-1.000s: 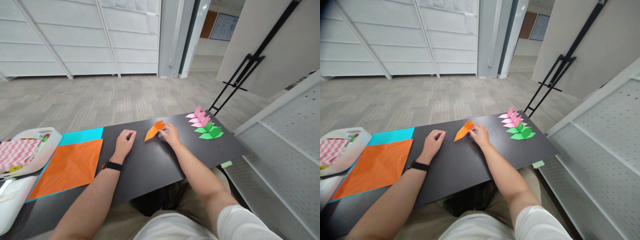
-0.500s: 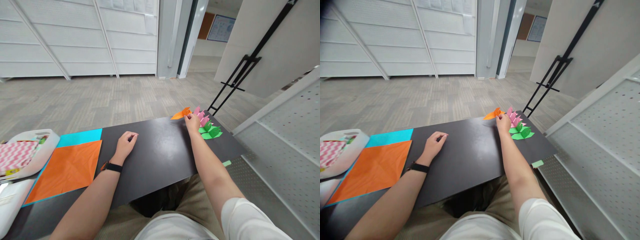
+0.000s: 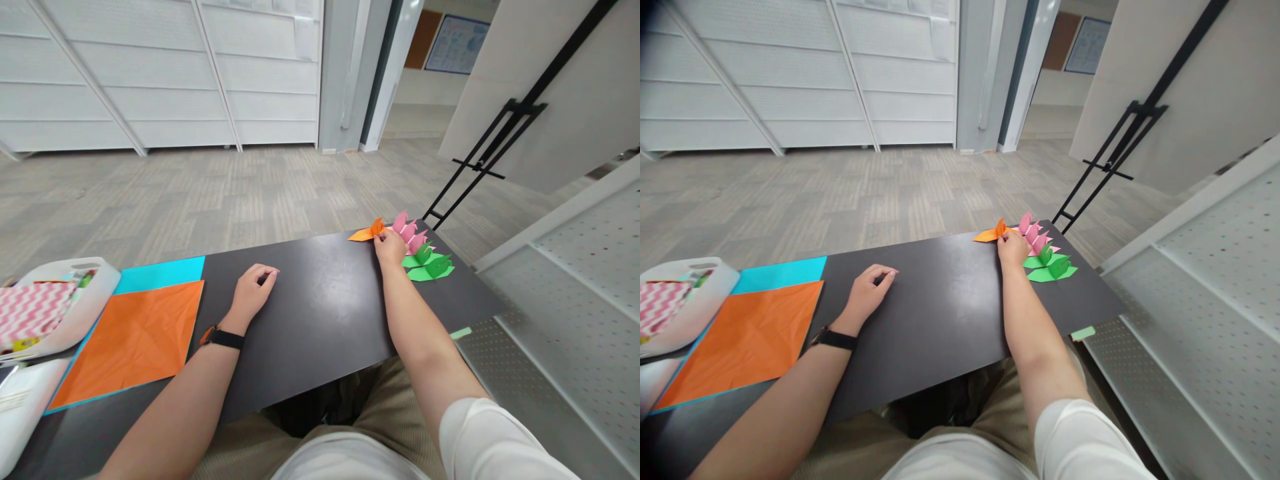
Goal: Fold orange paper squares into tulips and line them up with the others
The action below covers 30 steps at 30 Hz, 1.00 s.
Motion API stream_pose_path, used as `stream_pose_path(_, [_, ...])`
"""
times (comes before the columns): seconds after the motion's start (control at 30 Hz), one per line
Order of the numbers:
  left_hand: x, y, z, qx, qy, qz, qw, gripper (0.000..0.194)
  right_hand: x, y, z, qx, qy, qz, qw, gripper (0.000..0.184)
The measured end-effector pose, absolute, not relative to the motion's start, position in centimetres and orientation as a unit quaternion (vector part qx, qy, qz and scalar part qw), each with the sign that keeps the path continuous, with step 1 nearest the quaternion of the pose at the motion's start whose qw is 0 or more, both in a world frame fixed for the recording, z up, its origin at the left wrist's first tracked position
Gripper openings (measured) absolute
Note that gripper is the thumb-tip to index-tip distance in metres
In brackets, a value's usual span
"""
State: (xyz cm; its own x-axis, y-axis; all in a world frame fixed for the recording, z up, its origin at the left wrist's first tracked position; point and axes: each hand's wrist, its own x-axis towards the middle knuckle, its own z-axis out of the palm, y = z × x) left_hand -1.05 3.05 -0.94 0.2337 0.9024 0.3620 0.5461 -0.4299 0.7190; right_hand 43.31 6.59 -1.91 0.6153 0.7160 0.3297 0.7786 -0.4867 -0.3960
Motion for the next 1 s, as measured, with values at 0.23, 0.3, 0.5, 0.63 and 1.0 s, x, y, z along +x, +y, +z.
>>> stream_pose_path(0.23, [-1.18,2.99,-0.93,0.759,0.471,0.384,0.234,0.024,43.89,6.7,-1.78,-0.863,-0.44,-0.044,0.244,0.022])
stream_pose_path(0.3, [-1.19,3.02,-0.96,0.76,0.469,0.383,0.234,0.024,43.94,6.8,-1.73,-0.867,-0.439,-0.044,0.233,0.024])
stream_pose_path(0.5, [-1.15,3.09,-1.08,0.759,0.468,0.383,0.24,0.024,44.03,7.13,-1.6,-0.875,-0.431,-0.038,0.216,0.025])
stream_pose_path(0.63, [-1.14,3.07,-1.07,0.758,0.47,0.382,0.244,0.024,44.01,7.17,-1.5,-0.878,-0.43,-0.038,0.208,0.026])
stream_pose_path(1.0, [-1.03,3.09,-0.94,0.753,0.478,0.375,0.253,0.026,44.09,7.17,-2.04,-0.877,-0.433,-0.046,0.205,0.028])
